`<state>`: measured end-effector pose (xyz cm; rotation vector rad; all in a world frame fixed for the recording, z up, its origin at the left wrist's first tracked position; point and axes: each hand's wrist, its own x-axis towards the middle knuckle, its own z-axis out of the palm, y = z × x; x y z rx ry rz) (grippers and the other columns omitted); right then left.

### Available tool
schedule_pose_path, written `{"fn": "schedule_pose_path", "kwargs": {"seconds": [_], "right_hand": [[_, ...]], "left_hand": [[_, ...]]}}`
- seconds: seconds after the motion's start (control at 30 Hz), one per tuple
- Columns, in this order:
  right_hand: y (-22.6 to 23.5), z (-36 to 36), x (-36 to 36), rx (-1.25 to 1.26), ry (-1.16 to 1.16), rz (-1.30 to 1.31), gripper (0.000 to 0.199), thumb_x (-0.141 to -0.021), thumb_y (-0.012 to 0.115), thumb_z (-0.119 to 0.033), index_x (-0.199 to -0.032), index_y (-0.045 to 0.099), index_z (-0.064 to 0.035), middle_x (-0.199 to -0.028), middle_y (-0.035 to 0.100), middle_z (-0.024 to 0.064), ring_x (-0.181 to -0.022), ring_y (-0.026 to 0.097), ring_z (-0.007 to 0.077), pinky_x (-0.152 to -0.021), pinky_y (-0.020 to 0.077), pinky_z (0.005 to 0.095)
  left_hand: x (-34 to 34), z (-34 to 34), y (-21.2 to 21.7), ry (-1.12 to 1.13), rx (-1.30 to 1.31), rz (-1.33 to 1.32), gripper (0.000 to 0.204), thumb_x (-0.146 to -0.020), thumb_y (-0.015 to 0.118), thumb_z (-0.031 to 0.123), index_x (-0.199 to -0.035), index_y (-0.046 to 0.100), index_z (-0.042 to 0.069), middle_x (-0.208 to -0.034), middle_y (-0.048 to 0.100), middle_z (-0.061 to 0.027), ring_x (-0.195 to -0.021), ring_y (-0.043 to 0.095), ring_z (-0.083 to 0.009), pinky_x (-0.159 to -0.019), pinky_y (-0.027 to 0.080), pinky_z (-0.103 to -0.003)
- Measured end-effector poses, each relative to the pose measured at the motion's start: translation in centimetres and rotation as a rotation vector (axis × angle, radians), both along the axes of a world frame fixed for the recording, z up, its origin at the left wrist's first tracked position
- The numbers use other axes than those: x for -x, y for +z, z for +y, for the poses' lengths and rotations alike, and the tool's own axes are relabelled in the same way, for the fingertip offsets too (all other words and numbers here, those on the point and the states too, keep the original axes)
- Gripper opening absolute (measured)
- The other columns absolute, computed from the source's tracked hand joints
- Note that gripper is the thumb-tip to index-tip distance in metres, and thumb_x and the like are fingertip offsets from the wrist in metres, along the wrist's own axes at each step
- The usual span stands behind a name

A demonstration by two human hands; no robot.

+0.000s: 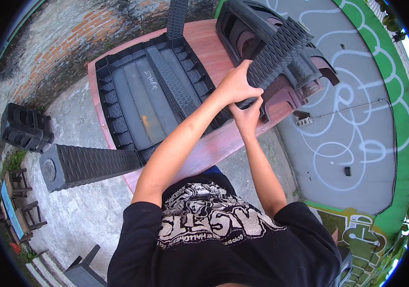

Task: Assembling plastic tables by attaching legs to the table tops and then arranging stools in an outdoor area.

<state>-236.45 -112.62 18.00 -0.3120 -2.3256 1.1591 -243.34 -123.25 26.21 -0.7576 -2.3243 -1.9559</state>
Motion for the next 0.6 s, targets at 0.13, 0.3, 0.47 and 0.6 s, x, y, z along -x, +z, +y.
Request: {"fn": "schedule_pose_path", "kwargs": {"seconds": [0.13, 0.3, 0.47, 0.6], "right_hand": [[-0.8, -0.8, -0.4, -0.044, -0.014, 0.064, 0.090, -0.063, 0.084, -0.029, -0.130, 0.034, 0.0050, -0.113, 0.058, 0.0280, -0.106, 0.060, 0.0395, -0.089, 0.0465, 0.0424], [-1.4, -1.0, -0.6, -0.103, 0.054, 0.211, 0.085, -0.064, 0.086, -0.024, -0.126, 0.036, 0.0038, -0.111, 0.058, 0.0237, -0.103, 0.060, 0.0357, -0.087, 0.0470, 0.0400], [-3.7, 2.4, -0.8, -0.077, 0.136, 0.101, 0.078, -0.063, 0.088, -0.024, -0.118, 0.039, 0.0027, -0.105, 0.056, 0.0196, -0.097, 0.060, 0.0321, -0.083, 0.0466, 0.0385], [-6.0, 2.4, -1.4, -0.098, 0.250, 0.044, 0.076, -0.065, 0.085, -0.019, -0.122, 0.039, 0.0047, -0.116, 0.051, 0.0214, -0.106, 0.055, 0.0334, -0.089, 0.0437, 0.0395]], "left_hand": [[-1.0, -1.6, 0.5, -0.013, 0.026, 0.053, 0.075, -0.062, 0.077, 0.024, -0.125, 0.047, -0.004, -0.110, 0.063, -0.0243, -0.104, 0.062, -0.0348, -0.090, 0.047, -0.038], [-1.7, -2.5, 0.7, -0.013, 0.090, 0.092, 0.078, -0.062, 0.077, 0.025, -0.126, 0.044, -0.004, -0.106, 0.063, -0.0277, -0.102, 0.062, -0.0400, -0.088, 0.049, -0.041], [-3.7, -1.1, 0.6, -0.001, 0.133, 0.185, 0.080, -0.065, 0.077, 0.030, -0.127, 0.042, -0.005, -0.103, 0.063, -0.0314, -0.099, 0.062, -0.0439, -0.085, 0.050, -0.045], [-3.9, -1.5, -2.2, -0.025, 0.143, 0.116, 0.078, -0.067, 0.077, 0.030, -0.129, 0.041, -0.002, -0.101, 0.063, -0.0306, -0.098, 0.063, -0.0430, -0.083, 0.051, -0.044]]}}
